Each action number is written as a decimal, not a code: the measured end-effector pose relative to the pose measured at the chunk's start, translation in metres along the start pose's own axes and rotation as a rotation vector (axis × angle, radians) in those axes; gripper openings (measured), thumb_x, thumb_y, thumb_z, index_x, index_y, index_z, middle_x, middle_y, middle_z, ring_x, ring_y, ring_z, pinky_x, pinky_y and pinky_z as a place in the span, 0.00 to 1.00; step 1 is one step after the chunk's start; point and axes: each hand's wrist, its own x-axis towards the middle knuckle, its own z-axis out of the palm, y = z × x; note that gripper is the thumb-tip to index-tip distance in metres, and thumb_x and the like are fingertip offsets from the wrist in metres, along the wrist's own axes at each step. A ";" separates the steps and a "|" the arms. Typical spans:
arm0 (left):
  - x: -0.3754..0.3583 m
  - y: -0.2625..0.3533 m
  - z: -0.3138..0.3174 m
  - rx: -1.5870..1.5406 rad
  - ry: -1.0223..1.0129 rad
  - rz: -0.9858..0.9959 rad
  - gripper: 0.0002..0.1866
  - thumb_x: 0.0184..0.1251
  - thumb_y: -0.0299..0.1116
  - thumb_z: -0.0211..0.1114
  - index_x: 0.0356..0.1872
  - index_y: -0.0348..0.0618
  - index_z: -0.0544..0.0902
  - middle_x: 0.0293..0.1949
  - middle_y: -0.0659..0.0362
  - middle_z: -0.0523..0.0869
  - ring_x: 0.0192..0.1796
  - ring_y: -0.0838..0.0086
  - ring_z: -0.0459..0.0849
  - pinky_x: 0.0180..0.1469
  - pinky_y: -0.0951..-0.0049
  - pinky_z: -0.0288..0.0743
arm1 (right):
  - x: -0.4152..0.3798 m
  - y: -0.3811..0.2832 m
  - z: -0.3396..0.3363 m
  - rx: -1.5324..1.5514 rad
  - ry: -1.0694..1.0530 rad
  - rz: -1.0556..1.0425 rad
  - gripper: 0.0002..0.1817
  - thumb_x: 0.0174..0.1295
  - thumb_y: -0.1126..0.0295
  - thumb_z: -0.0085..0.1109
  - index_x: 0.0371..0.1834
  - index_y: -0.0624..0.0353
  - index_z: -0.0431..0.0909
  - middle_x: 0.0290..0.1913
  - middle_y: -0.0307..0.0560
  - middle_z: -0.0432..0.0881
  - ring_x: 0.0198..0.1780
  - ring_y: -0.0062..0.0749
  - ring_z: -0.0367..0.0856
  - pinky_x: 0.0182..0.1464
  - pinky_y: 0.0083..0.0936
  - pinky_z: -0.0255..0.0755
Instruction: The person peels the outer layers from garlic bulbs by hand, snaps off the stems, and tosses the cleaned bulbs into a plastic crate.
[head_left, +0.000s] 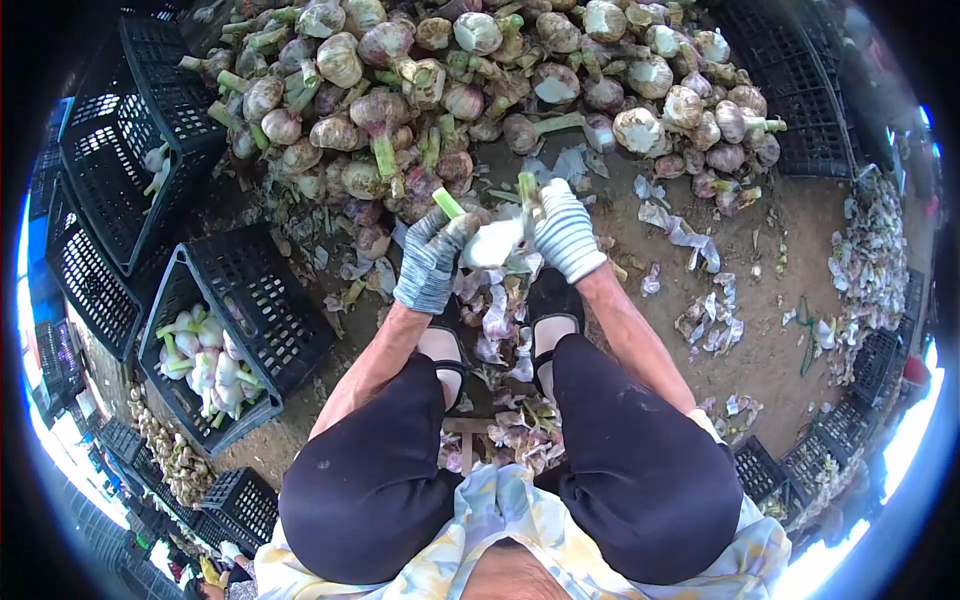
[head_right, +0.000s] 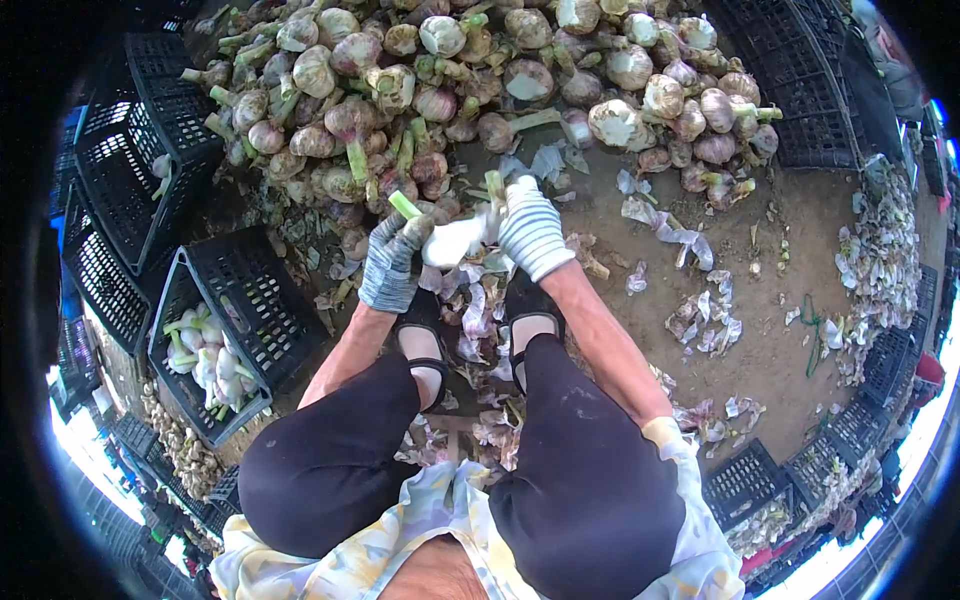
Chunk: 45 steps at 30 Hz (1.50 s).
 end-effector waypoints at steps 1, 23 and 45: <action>0.001 0.004 0.001 0.004 -0.001 0.001 0.13 0.61 0.35 0.62 0.42 0.37 0.80 0.36 0.60 0.83 0.38 0.77 0.79 0.43 0.77 0.74 | -0.001 0.005 0.008 -0.031 -0.079 -0.006 0.08 0.52 0.70 0.54 0.30 0.64 0.71 0.29 0.59 0.74 0.28 0.53 0.74 0.31 0.40 0.69; 0.016 -0.018 0.001 -0.479 0.227 -0.322 0.15 0.59 0.37 0.64 0.43 0.39 0.77 0.38 0.56 0.82 0.39 0.68 0.81 0.41 0.69 0.79 | -0.032 -0.067 -0.034 -0.091 0.099 -0.649 0.07 0.43 0.66 0.50 0.19 0.58 0.72 0.22 0.47 0.71 0.28 0.41 0.71 0.32 0.34 0.64; 0.019 0.007 0.009 -0.915 0.292 -0.389 0.14 0.61 0.44 0.61 0.28 0.44 0.75 0.27 0.54 0.81 0.27 0.63 0.81 0.30 0.60 0.80 | -0.038 -0.018 0.003 1.590 -0.490 0.618 0.16 0.56 0.71 0.56 0.46 0.66 0.72 0.41 0.54 0.79 0.40 0.37 0.80 0.41 0.37 0.78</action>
